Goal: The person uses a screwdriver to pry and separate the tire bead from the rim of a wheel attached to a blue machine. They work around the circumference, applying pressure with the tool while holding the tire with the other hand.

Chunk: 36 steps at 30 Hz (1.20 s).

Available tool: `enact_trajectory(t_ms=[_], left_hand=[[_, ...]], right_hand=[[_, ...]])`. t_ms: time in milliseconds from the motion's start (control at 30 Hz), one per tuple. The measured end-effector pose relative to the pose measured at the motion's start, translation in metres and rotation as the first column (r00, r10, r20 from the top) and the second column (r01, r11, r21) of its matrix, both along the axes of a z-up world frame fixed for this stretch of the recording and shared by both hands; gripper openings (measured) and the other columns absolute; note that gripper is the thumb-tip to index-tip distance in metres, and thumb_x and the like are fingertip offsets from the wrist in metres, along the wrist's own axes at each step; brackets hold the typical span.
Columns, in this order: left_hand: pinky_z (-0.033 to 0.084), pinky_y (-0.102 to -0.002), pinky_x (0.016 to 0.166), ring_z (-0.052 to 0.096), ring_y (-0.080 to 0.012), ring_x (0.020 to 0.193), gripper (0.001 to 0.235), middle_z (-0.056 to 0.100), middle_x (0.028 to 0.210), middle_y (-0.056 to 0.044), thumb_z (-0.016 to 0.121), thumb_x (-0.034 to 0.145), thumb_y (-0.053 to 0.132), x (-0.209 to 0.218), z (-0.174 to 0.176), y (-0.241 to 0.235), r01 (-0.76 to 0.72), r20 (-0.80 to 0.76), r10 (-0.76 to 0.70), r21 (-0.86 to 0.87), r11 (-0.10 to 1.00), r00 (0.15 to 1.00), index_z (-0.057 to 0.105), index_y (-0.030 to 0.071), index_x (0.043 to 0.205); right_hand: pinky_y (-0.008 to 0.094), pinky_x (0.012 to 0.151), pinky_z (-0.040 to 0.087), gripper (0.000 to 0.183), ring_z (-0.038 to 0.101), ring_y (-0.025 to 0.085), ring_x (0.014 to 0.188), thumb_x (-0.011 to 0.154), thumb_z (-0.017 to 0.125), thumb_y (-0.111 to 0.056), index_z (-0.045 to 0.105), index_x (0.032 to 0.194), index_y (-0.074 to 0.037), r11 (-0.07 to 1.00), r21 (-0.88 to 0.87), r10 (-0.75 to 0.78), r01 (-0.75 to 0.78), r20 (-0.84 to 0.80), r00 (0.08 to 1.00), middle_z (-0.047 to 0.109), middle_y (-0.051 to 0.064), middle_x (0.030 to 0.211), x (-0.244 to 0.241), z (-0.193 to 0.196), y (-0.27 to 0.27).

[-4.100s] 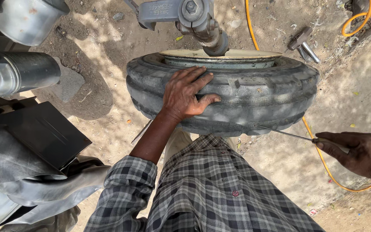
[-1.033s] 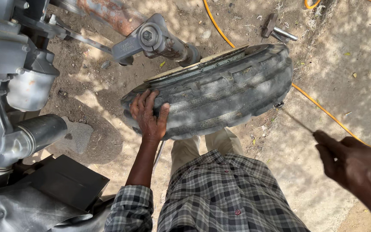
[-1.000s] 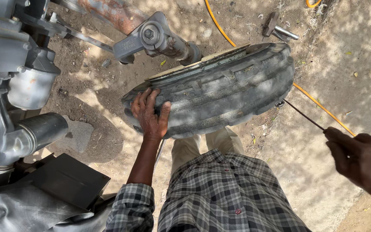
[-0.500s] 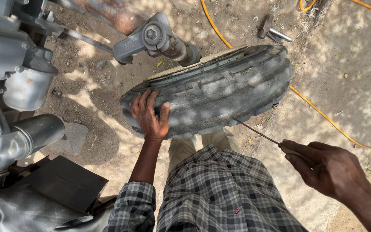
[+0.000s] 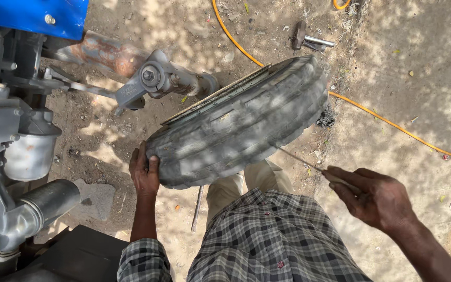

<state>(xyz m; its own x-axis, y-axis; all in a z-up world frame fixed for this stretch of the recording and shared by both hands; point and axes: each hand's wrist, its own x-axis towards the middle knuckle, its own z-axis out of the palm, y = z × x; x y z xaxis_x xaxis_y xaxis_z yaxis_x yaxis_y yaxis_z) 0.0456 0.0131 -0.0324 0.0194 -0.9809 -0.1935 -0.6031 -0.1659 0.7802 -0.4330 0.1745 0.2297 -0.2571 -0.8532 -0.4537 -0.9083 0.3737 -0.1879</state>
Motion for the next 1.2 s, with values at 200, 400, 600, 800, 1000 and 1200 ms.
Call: enact_trajectory(t_ms=[200, 400, 600, 800, 1000, 1200], left_hand=[[0.047, -0.052, 0.115, 0.057, -0.0411, 0.136, 0.069, 0.056, 0.148, -0.029, 0.069, 0.099, 0.043, -0.017, 0.04, -0.014, -0.434, 0.139, 0.437, -0.053, 0.899, 0.889, 0.051, -0.005, 0.147], [0.026, -0.067, 0.124, 0.051, -0.0386, 0.143, 0.06, 0.058, 0.149, -0.021, 0.047, 0.105, 0.054, -0.163, 0.089, -0.016, 0.285, 0.304, -0.189, -0.313, 0.906, 0.934, 0.063, 0.007, 0.139], [0.027, -0.066, 0.117, 0.053, -0.0401, 0.134, 0.059, 0.061, 0.138, -0.018, 0.06, 0.099, 0.054, -0.216, 0.115, -0.023, 0.402, 0.377, -0.271, -0.331, 0.854, 0.886, 0.065, 0.007, 0.133], [0.036, -0.055, 0.116, 0.056, -0.0353, 0.132, 0.042, 0.065, 0.137, -0.013, 0.069, 0.098, 0.039, -0.181, 0.093, -0.022, 0.349, 0.31, -0.246, -0.341, 0.873, 0.918, 0.07, 0.01, 0.128], [0.035, -0.055, 0.119, 0.053, -0.0358, 0.135, 0.046, 0.063, 0.142, -0.014, 0.066, 0.099, 0.04, -0.122, 0.082, -0.015, 0.319, 0.24, -0.246, -0.341, 0.884, 0.939, 0.067, 0.008, 0.133], [0.023, -0.061, 0.123, 0.049, -0.0381, 0.14, 0.061, 0.058, 0.146, -0.019, 0.064, 0.098, 0.046, -0.147, 0.096, -0.008, 0.319, 0.276, -0.228, -0.354, 0.879, 0.934, 0.059, 0.004, 0.143]], right_hand=[[0.033, 0.055, 0.06, 0.036, 0.072, 0.015, 0.06, 0.084, 0.074, -0.031, 0.076, 0.119, -0.021, 0.959, -0.255, -0.074, 0.128, 0.213, 0.974, 0.076, 0.002, 0.08, -0.023, 0.015, 0.004], [0.031, 0.048, 0.062, 0.038, 0.073, 0.012, 0.052, 0.083, 0.074, -0.037, 0.078, 0.121, -0.029, 0.992, -0.123, 0.075, -0.039, 0.31, 0.948, 0.081, -0.002, 0.085, 0.015, -0.014, 0.005], [0.032, 0.049, 0.06, 0.04, 0.071, 0.014, 0.051, 0.085, 0.072, -0.042, 0.076, 0.124, -0.035, 0.998, -0.006, 0.067, -0.067, 0.201, 0.977, 0.077, -0.003, 0.072, 0.015, -0.022, -0.007], [0.034, 0.049, 0.059, 0.035, 0.071, 0.017, 0.055, 0.086, 0.079, -0.043, 0.079, 0.12, -0.039, 0.996, 0.025, -0.091, 0.09, 0.019, 0.996, 0.075, -0.004, 0.076, -0.022, -0.017, -0.006], [0.03, 0.061, 0.063, 0.028, 0.074, 0.012, 0.067, 0.087, 0.071, -0.034, 0.076, 0.113, -0.026, 0.937, -0.334, -0.044, 0.099, 0.168, 0.985, 0.079, -0.004, 0.096, -0.032, -0.013, 0.004], [0.034, 0.05, 0.062, 0.041, 0.074, 0.016, 0.053, 0.084, 0.078, -0.04, 0.076, 0.124, -0.031, 0.986, -0.164, 0.059, -0.009, 0.303, 0.951, 0.079, 0.0, 0.082, 0.004, -0.019, 0.007]])
